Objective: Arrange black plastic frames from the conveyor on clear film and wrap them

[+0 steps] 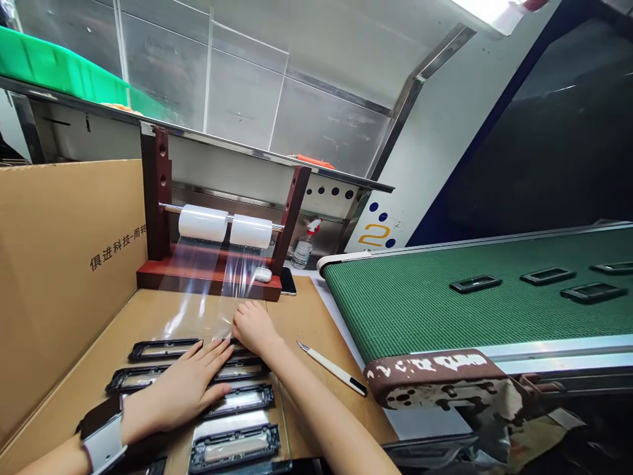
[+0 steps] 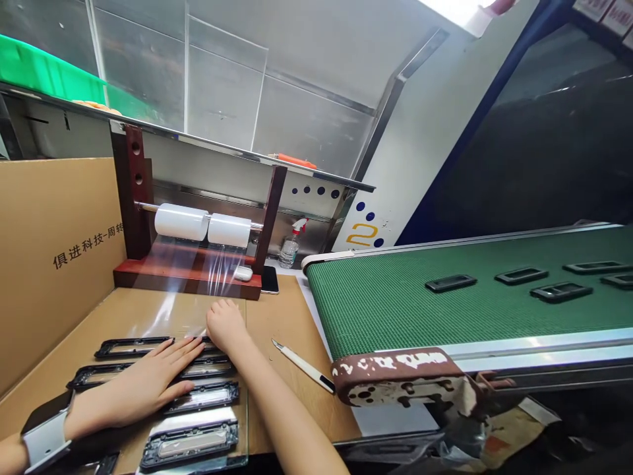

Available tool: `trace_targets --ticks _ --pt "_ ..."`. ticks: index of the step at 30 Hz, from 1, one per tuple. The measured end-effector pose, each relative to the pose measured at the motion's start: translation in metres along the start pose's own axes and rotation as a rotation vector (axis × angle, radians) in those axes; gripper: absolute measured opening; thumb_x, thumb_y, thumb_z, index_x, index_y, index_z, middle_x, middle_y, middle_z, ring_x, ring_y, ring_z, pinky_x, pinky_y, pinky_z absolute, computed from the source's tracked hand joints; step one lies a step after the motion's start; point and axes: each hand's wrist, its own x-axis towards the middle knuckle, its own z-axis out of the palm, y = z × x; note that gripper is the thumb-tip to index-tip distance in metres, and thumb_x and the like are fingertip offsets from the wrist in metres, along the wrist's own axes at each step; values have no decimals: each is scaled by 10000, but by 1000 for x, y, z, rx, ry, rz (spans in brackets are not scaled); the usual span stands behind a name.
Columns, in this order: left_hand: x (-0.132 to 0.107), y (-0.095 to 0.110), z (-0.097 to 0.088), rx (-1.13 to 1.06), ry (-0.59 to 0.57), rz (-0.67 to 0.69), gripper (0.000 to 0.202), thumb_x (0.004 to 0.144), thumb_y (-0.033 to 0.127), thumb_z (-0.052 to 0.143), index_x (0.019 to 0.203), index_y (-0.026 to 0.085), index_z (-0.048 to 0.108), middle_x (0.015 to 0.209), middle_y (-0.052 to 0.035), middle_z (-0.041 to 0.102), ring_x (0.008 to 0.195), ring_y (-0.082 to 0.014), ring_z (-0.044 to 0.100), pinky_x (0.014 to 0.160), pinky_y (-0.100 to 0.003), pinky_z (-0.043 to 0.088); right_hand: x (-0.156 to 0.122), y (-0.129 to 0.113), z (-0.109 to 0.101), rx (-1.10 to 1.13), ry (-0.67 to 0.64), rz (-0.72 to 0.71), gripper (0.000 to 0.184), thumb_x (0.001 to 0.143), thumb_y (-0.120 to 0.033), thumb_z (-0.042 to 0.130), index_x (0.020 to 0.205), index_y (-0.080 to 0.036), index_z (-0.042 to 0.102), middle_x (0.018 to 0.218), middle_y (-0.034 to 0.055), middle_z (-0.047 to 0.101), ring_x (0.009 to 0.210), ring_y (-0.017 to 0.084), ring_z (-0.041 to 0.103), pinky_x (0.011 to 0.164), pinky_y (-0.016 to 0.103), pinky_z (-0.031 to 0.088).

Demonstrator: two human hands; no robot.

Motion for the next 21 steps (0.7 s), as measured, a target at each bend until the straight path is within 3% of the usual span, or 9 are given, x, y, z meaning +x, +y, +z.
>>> trace_targets --ticks 5,12,18,21 --pt "-1 2 -1 -12 31 23 658 960 626 351 1490 237 341 1570 -71 319 1461 -285 302 1194 -516 266 -12 29 -10 -1 10 191 203 975 -322 614 1094 -162 649 1140 66 661 1019 212 648 892 428 545" --pt "-1 -5 9 -5 60 19 638 959 626 350 1484 264 346 1567 -49 323 1456 -285 312 1191 -509 268 -75 104 -37 -106 20 605 265 976 -335 612 1180 -165 621 1197 80 639 1040 227 645 899 449 545" --pt "4 -12 12 15 50 12 679 926 676 351 1468 268 361 1558 -34 320 1449 -303 322 1191 -531 252 -93 105 -49 -155 -74 687 271 979 -333 607 1201 -178 616 1230 86 627 1053 226 639 904 441 545" --pt "10 -32 32 25 82 14 665 904 670 412 1435 270 413 1524 -50 384 1405 -350 400 1161 -600 293 -88 108 -61 -172 -121 726 283 973 -348 616 1185 -161 621 1193 83 643 1018 220 653 888 437 550"
